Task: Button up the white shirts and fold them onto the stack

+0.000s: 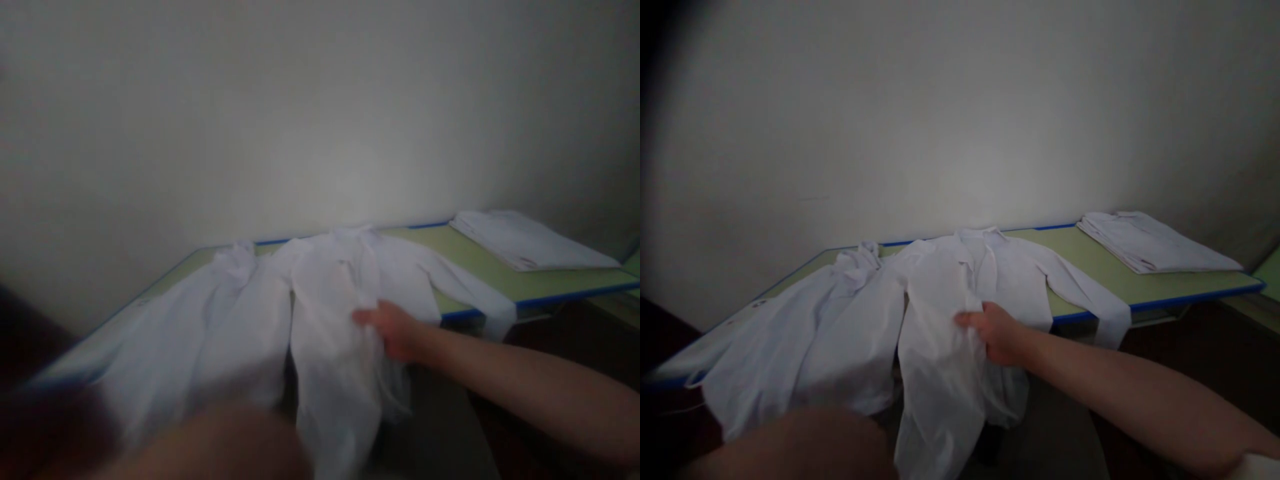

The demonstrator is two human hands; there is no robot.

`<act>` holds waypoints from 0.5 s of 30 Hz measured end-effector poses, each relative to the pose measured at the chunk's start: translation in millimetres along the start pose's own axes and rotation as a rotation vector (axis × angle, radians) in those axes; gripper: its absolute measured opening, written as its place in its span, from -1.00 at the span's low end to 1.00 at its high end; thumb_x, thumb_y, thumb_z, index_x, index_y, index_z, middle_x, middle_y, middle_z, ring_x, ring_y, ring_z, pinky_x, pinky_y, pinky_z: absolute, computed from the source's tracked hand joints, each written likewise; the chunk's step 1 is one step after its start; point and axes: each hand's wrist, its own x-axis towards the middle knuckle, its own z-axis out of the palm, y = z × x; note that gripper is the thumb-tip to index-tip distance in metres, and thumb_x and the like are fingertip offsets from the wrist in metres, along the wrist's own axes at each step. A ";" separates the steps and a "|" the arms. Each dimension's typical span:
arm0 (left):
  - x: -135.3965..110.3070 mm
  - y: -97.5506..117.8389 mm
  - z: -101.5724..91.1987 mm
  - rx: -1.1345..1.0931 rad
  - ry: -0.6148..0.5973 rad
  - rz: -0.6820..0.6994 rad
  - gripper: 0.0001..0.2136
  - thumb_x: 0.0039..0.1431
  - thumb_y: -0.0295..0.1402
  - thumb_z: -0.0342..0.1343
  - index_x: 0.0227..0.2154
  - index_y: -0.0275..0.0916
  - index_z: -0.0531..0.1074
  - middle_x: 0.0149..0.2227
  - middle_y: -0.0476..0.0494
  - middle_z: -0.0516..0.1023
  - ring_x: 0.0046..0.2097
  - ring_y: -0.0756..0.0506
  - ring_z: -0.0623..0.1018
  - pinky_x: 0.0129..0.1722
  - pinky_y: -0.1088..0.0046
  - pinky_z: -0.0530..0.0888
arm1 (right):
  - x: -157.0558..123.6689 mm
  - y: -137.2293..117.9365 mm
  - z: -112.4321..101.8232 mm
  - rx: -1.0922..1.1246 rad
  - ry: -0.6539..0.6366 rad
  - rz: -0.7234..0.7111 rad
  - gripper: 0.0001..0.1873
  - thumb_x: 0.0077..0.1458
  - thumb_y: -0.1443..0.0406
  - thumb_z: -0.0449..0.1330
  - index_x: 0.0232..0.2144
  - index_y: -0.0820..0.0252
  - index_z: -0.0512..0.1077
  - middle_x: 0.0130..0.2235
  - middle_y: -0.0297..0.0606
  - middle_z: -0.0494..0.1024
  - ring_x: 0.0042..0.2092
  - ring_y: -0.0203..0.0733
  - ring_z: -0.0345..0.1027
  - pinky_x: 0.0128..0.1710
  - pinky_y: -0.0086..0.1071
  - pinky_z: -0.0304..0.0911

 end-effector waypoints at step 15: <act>154.9 -21.4 -271.3 0.277 0.965 -0.221 -0.68 -0.07 -0.22 0.07 -0.29 -0.33 0.46 -0.16 -0.33 0.49 -0.07 -0.20 0.43 -0.09 0.39 0.32 | 55.5 -85.1 -80.9 -0.865 0.158 -0.119 -0.77 -0.10 0.23 0.17 -0.40 0.30 0.43 -0.42 -0.19 0.49 -0.46 -0.32 0.32 -0.47 -0.45 0.23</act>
